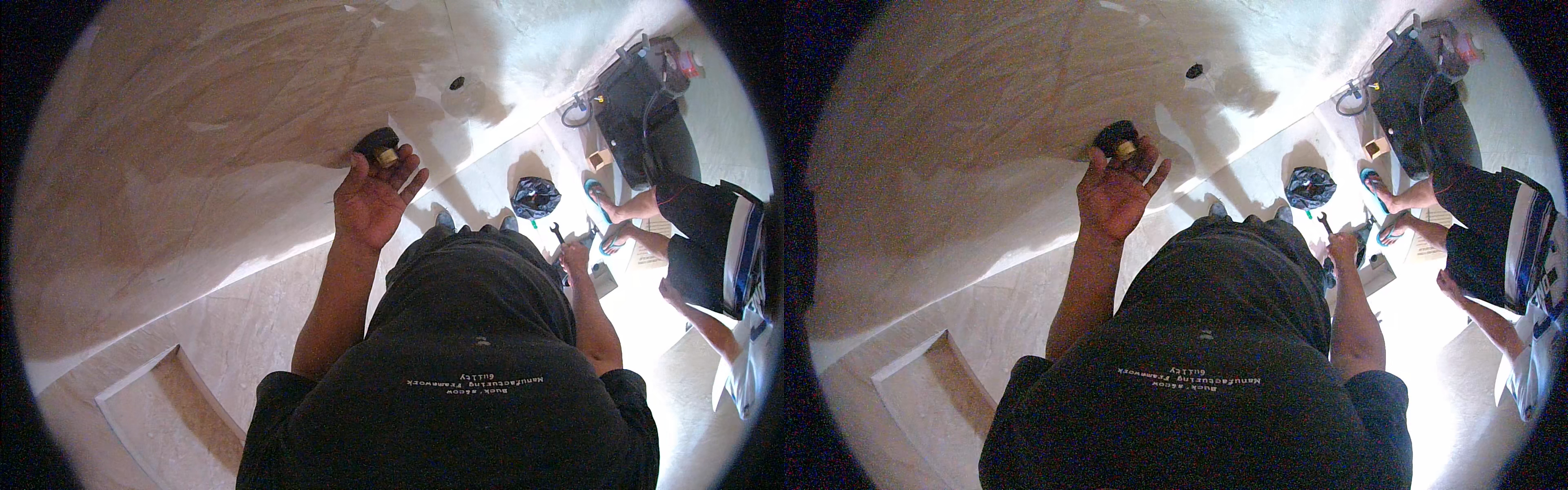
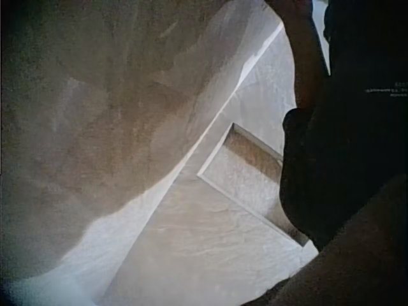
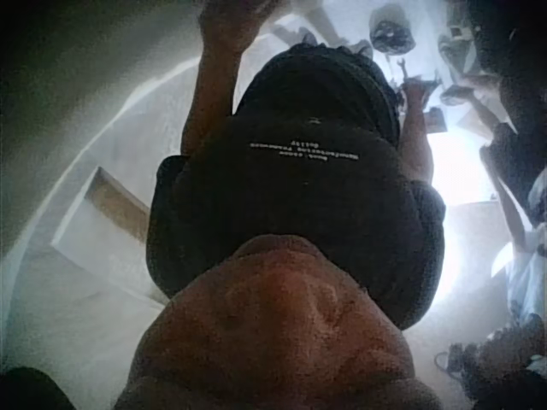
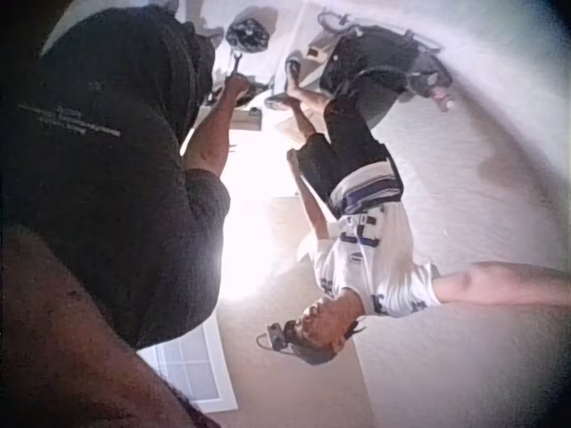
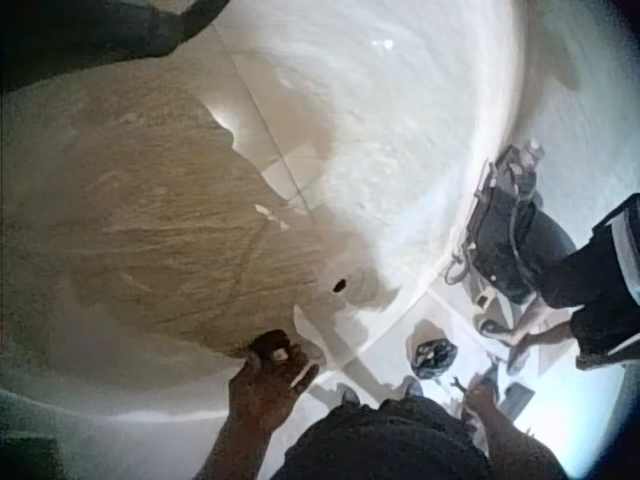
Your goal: The person installs a shower faucet by attaching the valve assembly to the wall pipes, using a wrench to tighten the connections, and then fitting the external faucet hardware over the valve.
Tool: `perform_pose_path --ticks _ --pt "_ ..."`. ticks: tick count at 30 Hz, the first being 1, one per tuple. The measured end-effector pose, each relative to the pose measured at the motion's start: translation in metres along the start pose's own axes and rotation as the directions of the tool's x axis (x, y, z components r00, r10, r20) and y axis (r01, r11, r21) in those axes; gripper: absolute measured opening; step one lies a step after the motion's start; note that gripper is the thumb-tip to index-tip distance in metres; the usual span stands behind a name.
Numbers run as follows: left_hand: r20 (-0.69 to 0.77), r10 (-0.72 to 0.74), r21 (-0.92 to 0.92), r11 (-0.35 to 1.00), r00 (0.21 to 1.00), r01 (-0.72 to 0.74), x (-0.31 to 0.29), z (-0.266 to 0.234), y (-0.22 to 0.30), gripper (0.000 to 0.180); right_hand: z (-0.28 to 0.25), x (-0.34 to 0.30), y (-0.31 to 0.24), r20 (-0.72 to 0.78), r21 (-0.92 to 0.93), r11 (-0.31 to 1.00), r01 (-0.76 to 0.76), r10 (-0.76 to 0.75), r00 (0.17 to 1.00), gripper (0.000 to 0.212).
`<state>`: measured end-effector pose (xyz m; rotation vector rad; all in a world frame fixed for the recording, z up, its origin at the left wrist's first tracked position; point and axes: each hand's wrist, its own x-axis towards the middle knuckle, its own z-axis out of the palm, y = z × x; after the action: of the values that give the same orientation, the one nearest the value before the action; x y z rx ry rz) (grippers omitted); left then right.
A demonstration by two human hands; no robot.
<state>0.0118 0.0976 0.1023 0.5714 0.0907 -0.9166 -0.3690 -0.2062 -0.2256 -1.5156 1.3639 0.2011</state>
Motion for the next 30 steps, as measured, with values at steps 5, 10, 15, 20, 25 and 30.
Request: perform_pose_path --ticks 5,10,15,20,25,30 --pt "-0.017 -0.015 -0.091 0.996 1.0 0.013 0.003 0.011 -0.003 0.048 -0.007 -0.015 -0.015 -0.039 0.058 0.998 -0.025 0.027 0.999 0.015" --pt "0.039 -0.061 -0.094 0.993 0.997 0.064 0.012 0.011 -0.007 0.048 -0.012 -0.018 -0.033 -0.076 -0.075 0.967 0.242 -0.248 0.966 0.019" --pt "0.011 -0.009 -0.041 0.999 1.0 0.009 -0.002 -0.001 -0.003 0.05 0.006 -0.094 -0.19 0.03 0.014 0.827 0.562 -0.562 0.827 0.023" --pt "-0.069 -0.031 -0.006 1.0 0.997 0.031 0.003 0.008 -0.001 0.049 0.01 -0.171 -0.32 0.103 0.03 0.597 0.802 -0.8 0.591 0.016" --pt "-0.117 -0.005 -0.05 0.999 0.993 -0.001 0.0 -0.002 0.001 0.039 0.015 -0.22 -0.415 0.186 -0.258 0.139 0.956 -0.964 0.191 0.013" --pt "-0.068 0.008 -0.085 0.996 0.998 -0.014 -0.002 -0.008 0.005 0.029 0.019 -0.229 -0.463 0.311 -0.356 -0.144 0.923 -0.95 -0.028 0.013"
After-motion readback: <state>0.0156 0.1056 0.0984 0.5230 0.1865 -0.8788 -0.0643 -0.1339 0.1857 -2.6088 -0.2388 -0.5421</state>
